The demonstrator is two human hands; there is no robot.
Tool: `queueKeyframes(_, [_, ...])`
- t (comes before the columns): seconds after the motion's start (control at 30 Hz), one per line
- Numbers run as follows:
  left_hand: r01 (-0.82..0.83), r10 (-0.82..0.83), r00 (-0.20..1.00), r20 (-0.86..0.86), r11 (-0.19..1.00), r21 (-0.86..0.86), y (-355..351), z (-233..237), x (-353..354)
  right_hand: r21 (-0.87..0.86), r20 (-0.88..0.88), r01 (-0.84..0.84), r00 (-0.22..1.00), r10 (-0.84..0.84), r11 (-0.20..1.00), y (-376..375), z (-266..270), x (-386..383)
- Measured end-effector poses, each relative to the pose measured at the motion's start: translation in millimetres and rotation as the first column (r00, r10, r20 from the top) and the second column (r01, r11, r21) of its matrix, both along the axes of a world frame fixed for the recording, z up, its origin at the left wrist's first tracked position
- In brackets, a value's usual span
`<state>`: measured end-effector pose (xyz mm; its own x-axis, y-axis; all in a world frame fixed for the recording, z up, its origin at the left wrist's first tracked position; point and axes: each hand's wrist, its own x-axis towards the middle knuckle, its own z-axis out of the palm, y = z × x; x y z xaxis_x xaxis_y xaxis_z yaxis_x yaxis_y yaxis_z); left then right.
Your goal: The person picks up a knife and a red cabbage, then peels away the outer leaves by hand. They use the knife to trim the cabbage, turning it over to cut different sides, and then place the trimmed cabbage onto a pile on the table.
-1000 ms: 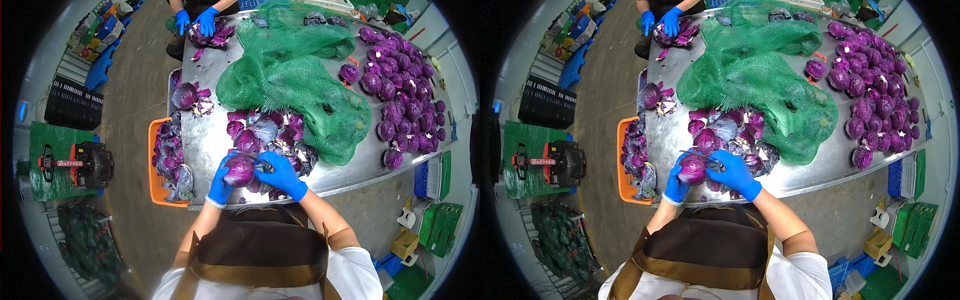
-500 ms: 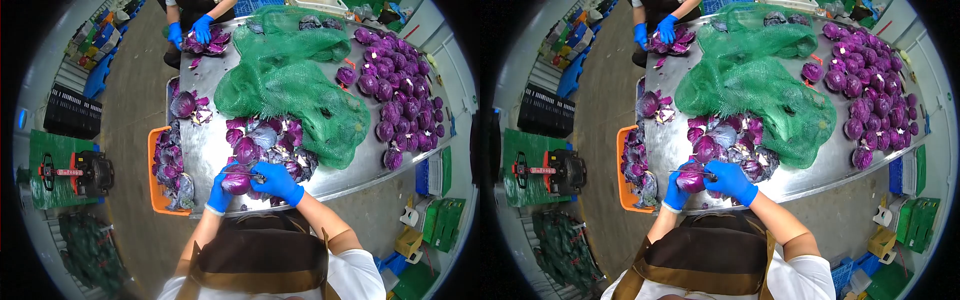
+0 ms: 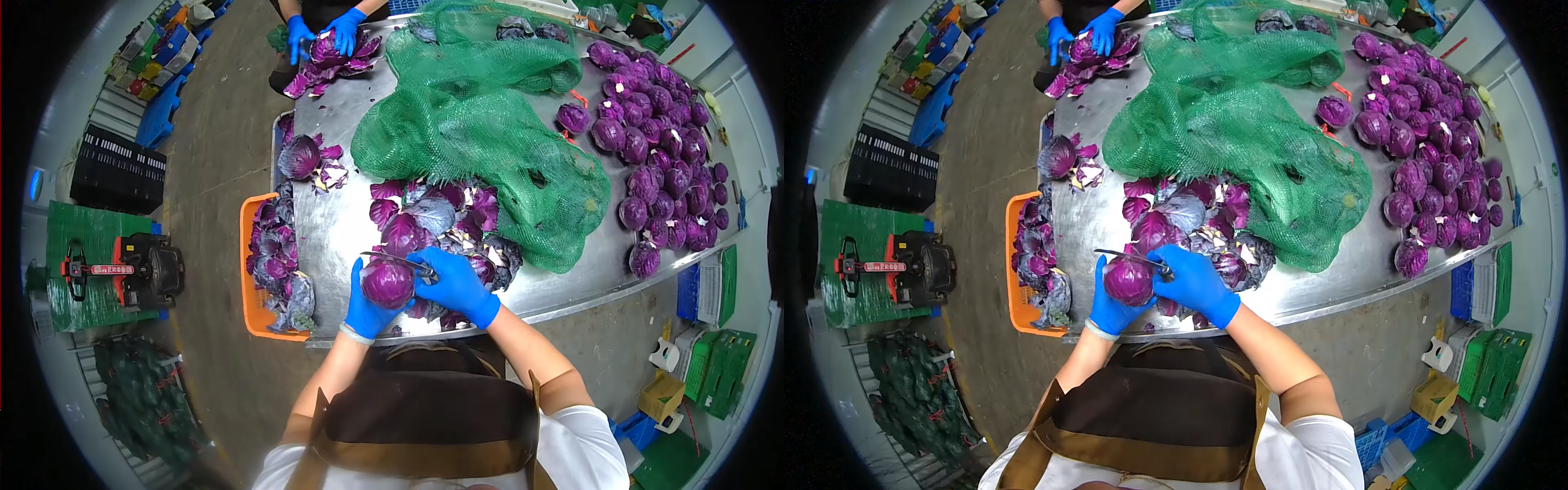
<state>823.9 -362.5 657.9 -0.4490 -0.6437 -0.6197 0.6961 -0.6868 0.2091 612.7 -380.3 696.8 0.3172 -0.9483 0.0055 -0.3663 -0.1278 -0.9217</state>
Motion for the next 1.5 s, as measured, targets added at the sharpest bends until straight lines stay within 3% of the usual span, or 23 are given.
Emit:
queueKeyframes(0.23, [-0.139,0.139,0.989,-0.055,0.990,0.003,0.8,-6.8,-6.5,-0.054,0.108,0.110,0.989,-0.104,0.992,4.6,13.2,5.4])
queueKeyframes(0.4, [-0.140,0.140,0.990,-0.021,0.990,-0.032,-10.1,9.8,-12.2,0.008,-0.080,0.112,0.991,-0.111,0.994,6.9,-1.1,9.0])
queueKeyframes(0.47, [0.094,0.082,0.894,0.440,0.926,-0.365,-6.4,16.5,-16.8,0.020,-0.026,0.162,0.986,-0.162,0.987,0.8,-20.7,6.1])
queueKeyframes(0.5, [0.420,0.200,0.618,0.761,0.734,-0.533,-0.4,11.5,-18.4,0.017,0.029,0.201,0.979,-0.201,0.980,-4.9,-29.3,3.3])
queueKeyframes(0.57, [0.397,0.175,0.662,0.729,0.743,-0.538,8.1,-4.0,-14.7,0.085,0.022,0.327,0.944,-0.330,0.941,-23.0,-41.7,-9.0])
queueKeyframes(0.6, [0.053,0.069,0.941,0.331,0.936,-0.348,5.0,-4.3,-15.3,0.124,0.026,0.360,0.930,-0.366,0.925,-32.0,-41.9,-20.4])
queueKeyframes(0.7, [0.510,0.152,0.608,0.779,0.677,-0.531,4.9,13.6,-23.9,0.033,0.219,0.217,0.951,-0.218,0.976,-32.8,-30.2,-23.2])
queueKeyframes(0.77, [0.844,0.388,0.250,0.887,0.362,-0.396,-2.7,22.0,-22.7,-0.012,0.325,-0.088,0.942,0.087,0.996,-22.6,-28.4,-14.8])
queueKeyframes(0.8, [0.918,0.322,0.237,0.917,0.234,-0.320,-11.6,37.8,-22.2,-0.017,0.365,-0.116,0.924,0.114,0.993,-21.2,-24.6,-8.0])
queueKeyframes(0.83, [0.643,0.010,0.625,0.781,0.561,-0.522,-12.0,36.4,-18.6,-0.023,0.404,-0.142,0.904,0.139,0.990,-20.2,-20.9,-4.0])
queueKeyframes(0.87, [0.292,-0.125,0.918,0.377,0.856,-0.427,-11.0,32.2,-14.1,0.185,0.497,-0.124,0.868,0.016,0.975,-18.7,-20.6,-7.1])
queueKeyframes(0.9, [0.016,-0.025,0.992,-0.123,0.997,-0.077,-11.9,27.7,-9.6,0.386,0.558,-0.124,0.821,-0.124,0.914,-16.9,-21.4,-12.7])
queueKeyframes(0.93, [-0.136,0.126,0.988,-0.095,0.985,-0.107,-15.6,25.3,-4.8,0.569,0.582,-0.145,0.766,-0.272,0.810,-15.8,-22.8,-18.0])
queueKeyframes(0.97, [0.016,0.183,0.924,0.335,0.858,-0.514,-14.1,27.4,0.4,0.596,0.603,-0.198,0.750,-0.272,0.778,-15.1,-30.9,-21.4])
queueKeyframes(1.03, [0.178,0.155,0.916,0.370,0.668,-0.723,-23.7,44.4,6.3,0.637,0.648,-0.301,0.707,-0.282,0.710,-20.0,-35.8,-19.3])
queueKeyframes(1.1, [0.720,0.187,0.564,0.804,0.364,-0.590,-25.4,46.3,4.2,0.746,0.552,-0.233,0.740,-0.384,0.623,-11.2,-40.3,-4.2])
queueKeyframes(1.2, [0.636,0.167,0.565,0.808,0.535,-0.556,-22.3,20.0,-0.6,0.810,0.512,-0.287,0.771,-0.377,0.512,-14.9,-62.2,-3.8])
queueKeyframes(1.27, [0.587,0.261,0.531,0.806,0.573,-0.572,-18.2,-7.7,-2.4,0.432,0.346,0.158,0.880,-0.325,0.888,-14.7,-68.0,6.0])
queueKeyframes(1.3, [0.508,0.266,0.541,0.798,0.653,-0.562,-16.6,-17.2,-6.5,0.132,0.243,0.323,0.906,-0.346,0.937,-10.6,-70.0,9.8])
queueKeyframes(1.33, [0.420,0.272,0.549,0.790,0.728,-0.542,-14.7,-24.0,-12.1,0.193,0.093,0.230,0.963,-0.251,0.954,-8.9,-55.4,-3.0])
queueKeyframes(1.4, [0.232,0.280,0.583,0.762,0.842,-0.487,-11.2,-43.9,-19.4,-0.060,0.010,0.161,0.987,-0.161,0.985,-1.0,-69.8,-5.4])
queueKeyframes(1.43, [0.214,0.295,0.553,0.779,0.854,-0.475,-9.0,-59.1,-21.8,-0.189,-0.039,0.114,0.992,-0.123,0.975,3.3,-75.3,-4.5])
queueKeyframes(1.5, [0.182,0.319,0.496,0.808,0.871,-0.456,-6.8,-95.6,-25.7,-0.176,-0.148,0.071,0.984,-0.098,0.982,10.8,-80.6,-1.8])
